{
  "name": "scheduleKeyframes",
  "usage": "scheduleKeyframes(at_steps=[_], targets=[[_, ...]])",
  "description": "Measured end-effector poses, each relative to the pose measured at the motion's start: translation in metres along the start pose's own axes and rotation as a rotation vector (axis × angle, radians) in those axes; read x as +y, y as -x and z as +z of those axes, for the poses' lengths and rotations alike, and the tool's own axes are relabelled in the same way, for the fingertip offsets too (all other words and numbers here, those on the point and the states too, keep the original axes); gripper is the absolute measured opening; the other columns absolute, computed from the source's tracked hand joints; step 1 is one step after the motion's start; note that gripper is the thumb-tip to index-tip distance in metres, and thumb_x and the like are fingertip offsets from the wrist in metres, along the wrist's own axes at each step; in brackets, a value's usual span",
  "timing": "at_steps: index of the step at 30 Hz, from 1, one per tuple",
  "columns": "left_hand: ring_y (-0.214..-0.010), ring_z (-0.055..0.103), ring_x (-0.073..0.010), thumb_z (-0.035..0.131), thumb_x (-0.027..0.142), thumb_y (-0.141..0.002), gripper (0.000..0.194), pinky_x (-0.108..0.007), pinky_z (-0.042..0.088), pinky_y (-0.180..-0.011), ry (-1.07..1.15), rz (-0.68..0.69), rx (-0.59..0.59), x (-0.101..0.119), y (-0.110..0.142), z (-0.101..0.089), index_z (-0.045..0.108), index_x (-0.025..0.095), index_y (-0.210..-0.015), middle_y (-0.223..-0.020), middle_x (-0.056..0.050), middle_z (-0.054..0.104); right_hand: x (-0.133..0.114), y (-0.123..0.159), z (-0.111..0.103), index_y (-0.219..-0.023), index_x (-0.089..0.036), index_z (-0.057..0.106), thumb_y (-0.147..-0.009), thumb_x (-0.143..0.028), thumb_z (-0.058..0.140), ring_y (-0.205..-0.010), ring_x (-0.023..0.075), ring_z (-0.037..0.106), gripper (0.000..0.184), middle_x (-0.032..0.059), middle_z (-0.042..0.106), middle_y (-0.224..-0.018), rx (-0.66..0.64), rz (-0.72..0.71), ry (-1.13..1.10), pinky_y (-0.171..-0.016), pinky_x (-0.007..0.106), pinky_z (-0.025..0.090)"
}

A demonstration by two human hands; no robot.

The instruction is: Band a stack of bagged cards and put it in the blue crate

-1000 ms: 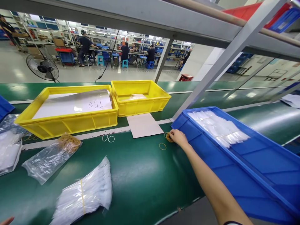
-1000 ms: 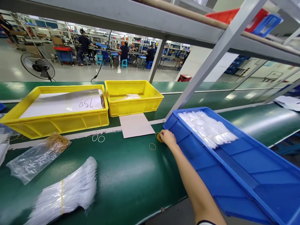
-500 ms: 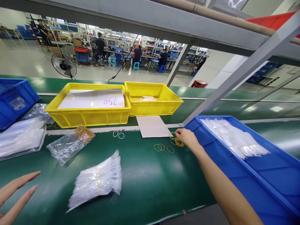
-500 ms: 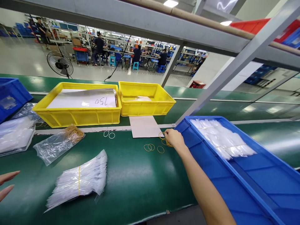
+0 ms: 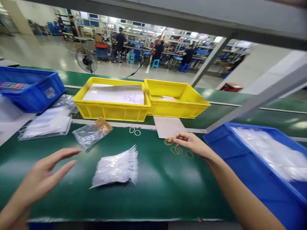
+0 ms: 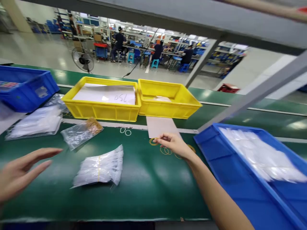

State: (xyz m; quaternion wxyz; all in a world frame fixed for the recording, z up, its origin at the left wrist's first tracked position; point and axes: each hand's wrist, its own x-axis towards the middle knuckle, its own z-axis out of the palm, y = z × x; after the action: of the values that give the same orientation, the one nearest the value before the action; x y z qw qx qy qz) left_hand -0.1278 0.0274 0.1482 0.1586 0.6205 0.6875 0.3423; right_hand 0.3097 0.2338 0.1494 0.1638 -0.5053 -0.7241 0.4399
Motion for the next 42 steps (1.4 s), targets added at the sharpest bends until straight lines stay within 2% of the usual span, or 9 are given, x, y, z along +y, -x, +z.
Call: scheduleKeyframes(at_steps=[7,12,16,19,22,24,26,31,42], targets=[[-0.098,0.060,-0.0213,0.074,0.036,-0.079,0.033,-0.033,0.051,-0.086,0.405,0.263,-0.350,0.077,-0.029,0.054,0.064,0.017,-0.105,-0.107,-0.008,0.064,-0.102,0.006,0.114,-0.079,-0.017,0.063,-0.082,-0.049,0.071,-0.066,0.0136,0.055,0.033,0.0020,0.065,-0.075,-0.581,-0.301,-0.344,-0.063,0.027,0.043],[-0.080,0.061,-0.0177,0.066,0.034,-0.087,0.023,-0.032,0.048,-0.078,0.845,0.167,-0.308,0.071,-0.016,0.059,0.064,0.017,-0.072,-0.080,-0.004,0.065,-0.120,0.003,0.151,-0.080,-0.016,0.065,-0.079,-0.040,0.077,-0.061,0.0121,0.052,0.027,0.0009,0.064,-0.070,-0.634,-0.297,-0.678,-0.061,0.025,0.040],[-0.045,0.056,-0.0191,0.060,0.052,-0.083,0.062,-0.030,0.038,-0.049,1.404,0.111,-0.446,0.056,0.005,0.045,0.033,0.021,-0.037,-0.030,0.001,0.034,-0.112,0.004,0.164,-0.062,-0.018,0.058,-0.076,-0.053,0.072,-0.049,0.0114,0.042,0.040,0.0001,0.055,-0.055,-0.698,-0.346,-0.896,-0.049,0.025,0.029],[-0.029,0.036,-0.0128,0.031,0.061,-0.094,0.073,-0.030,0.029,-0.042,0.990,0.050,-0.825,0.041,0.021,0.024,0.025,0.022,-0.033,-0.026,0.000,0.023,-0.099,0.014,0.162,-0.048,-0.020,0.044,-0.082,-0.056,0.064,-0.042,0.0103,0.035,0.053,-0.0028,0.042,-0.045,-0.722,-0.430,-0.892,-0.045,0.027,0.023],[-0.037,0.045,-0.0139,0.037,0.054,-0.095,0.061,-0.029,0.040,-0.051,0.066,-0.052,-0.816,0.023,0.030,0.007,0.055,0.020,-0.047,-0.039,-0.001,0.048,-0.090,0.028,0.162,-0.047,-0.021,0.033,-0.091,-0.047,0.059,-0.046,0.0108,0.033,0.057,-0.0032,0.037,-0.048,-0.708,-0.517,-0.724,-0.047,0.028,0.025],[-0.062,0.066,-0.0235,0.059,0.046,-0.085,0.034,-0.034,0.051,-0.068,-0.342,-0.065,-0.705,0.013,0.030,0.006,0.072,0.016,-0.095,-0.074,-0.009,0.073,-0.090,0.037,0.169,-0.053,-0.023,0.025,-0.096,-0.037,0.054,-0.049,0.0118,0.031,0.054,-0.0048,0.029,-0.050,-0.647,-0.644,-0.481,-0.050,0.028,0.029],[-0.105,0.066,-0.0372,0.077,0.037,-0.071,0.090,-0.050,0.049,-0.091,-0.528,-0.063,-0.692,0.006,0.025,0.017,0.036,0.014,-0.147,-0.137,-0.025,0.054,-0.091,0.044,0.178,-0.059,-0.024,0.021,-0.097,-0.026,0.047,-0.050,0.0127,0.031,0.047,-0.0051,0.028,-0.051,-0.519,-0.830,-0.173,-0.055,0.029,0.034],[-0.142,0.024,-0.0472,0.090,0.033,-0.060,0.145,-0.070,0.032,-0.104,-0.505,0.106,-0.732,-0.007,0.004,0.062,-0.025,0.024,-0.148,-0.154,-0.031,-0.020,-0.077,0.059,0.180,-0.061,-0.023,0.040,-0.095,-0.009,0.044,-0.053,0.0156,0.046,0.037,-0.0005,0.051,-0.053,-0.129,-1.153,0.559,-0.054,0.029,0.034],[-0.138,0.038,-0.0378,0.076,0.026,-0.064,0.104,-0.056,0.032,-0.114,-0.329,0.411,-0.616,-0.031,0.009,0.116,0.017,0.010,-0.148,-0.147,-0.026,0.041,0.014,0.049,0.158,-0.073,-0.021,0.057,-0.095,-0.003,0.032,-0.103,0.0225,0.068,0.038,0.0092,0.076,-0.091,0.206,-0.767,0.993,-0.081,0.039,0.038]])
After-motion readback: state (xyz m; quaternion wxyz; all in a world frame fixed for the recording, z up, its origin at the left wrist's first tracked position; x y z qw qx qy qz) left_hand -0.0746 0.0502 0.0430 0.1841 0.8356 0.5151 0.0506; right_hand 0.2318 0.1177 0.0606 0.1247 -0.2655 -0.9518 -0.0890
